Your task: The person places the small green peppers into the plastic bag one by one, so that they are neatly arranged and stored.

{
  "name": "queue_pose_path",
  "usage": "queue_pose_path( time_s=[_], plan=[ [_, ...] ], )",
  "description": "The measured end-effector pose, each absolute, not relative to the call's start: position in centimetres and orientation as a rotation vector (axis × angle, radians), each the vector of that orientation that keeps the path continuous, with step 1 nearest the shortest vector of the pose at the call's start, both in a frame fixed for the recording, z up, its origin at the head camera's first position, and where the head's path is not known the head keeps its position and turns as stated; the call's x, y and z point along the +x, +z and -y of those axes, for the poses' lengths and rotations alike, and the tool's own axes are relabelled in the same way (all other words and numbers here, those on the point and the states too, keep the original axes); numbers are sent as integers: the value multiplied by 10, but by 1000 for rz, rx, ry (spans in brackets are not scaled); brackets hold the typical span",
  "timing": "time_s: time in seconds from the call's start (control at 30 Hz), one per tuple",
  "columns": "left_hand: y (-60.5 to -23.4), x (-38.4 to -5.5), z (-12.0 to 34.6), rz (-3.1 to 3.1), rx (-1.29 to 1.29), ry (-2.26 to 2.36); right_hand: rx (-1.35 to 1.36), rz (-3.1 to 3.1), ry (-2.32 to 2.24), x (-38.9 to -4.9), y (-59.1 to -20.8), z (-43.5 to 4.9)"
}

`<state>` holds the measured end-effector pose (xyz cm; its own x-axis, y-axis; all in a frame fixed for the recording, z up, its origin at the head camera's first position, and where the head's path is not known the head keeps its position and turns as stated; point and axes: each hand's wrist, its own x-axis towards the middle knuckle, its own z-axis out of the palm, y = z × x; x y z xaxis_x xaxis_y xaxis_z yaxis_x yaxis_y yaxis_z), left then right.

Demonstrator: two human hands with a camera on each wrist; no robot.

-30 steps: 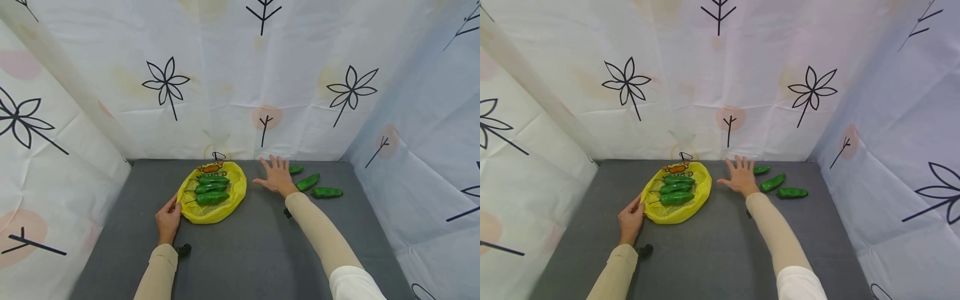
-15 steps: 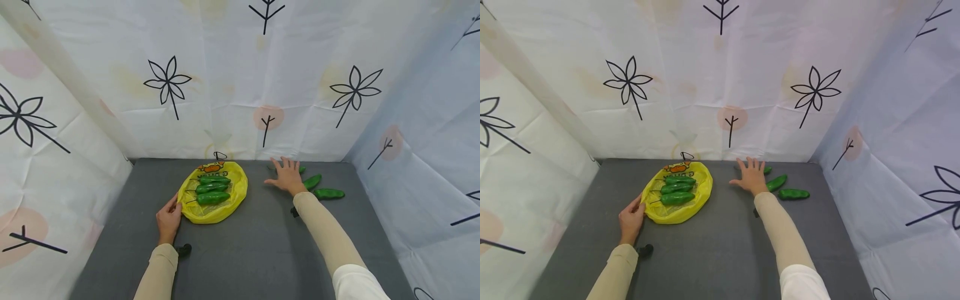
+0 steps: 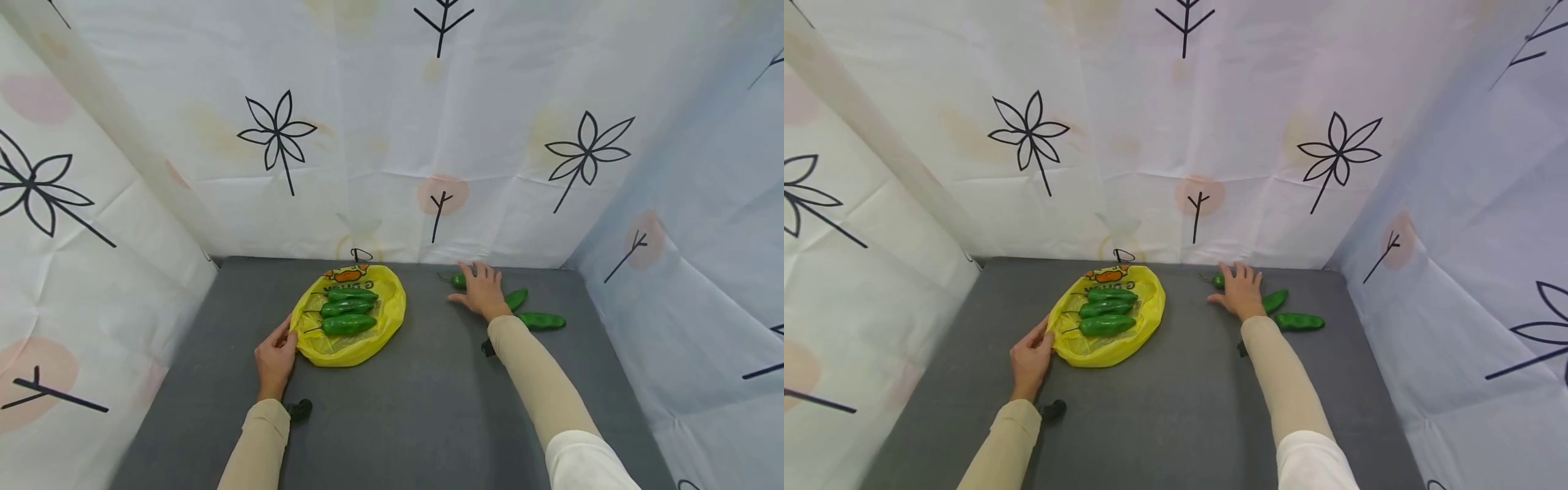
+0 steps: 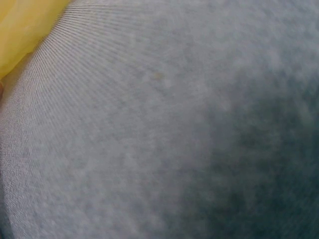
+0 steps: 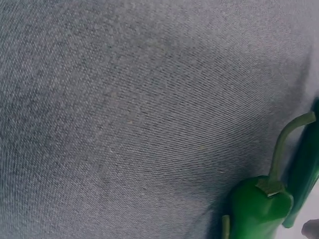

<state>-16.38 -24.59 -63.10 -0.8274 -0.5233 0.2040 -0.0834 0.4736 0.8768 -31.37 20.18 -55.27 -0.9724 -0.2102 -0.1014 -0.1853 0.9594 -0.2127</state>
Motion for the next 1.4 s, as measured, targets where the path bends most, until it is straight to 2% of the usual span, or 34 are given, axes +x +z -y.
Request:
queue_pose_path(
  time_s=[0.7, 0.93, 1.4],
  plan=[
    [-629, -163, 245, 2265, 494, -1321, -204, -2888, -361, -315, -556, -213],
    [-631, -164, 246, 2259, 491, -1349, -310, -2894, -321, -308, -555, -216],
    [-633, -164, 247, 2257, 490, -1328, -352, -2943, -250, -305, -554, -216]
  ],
)
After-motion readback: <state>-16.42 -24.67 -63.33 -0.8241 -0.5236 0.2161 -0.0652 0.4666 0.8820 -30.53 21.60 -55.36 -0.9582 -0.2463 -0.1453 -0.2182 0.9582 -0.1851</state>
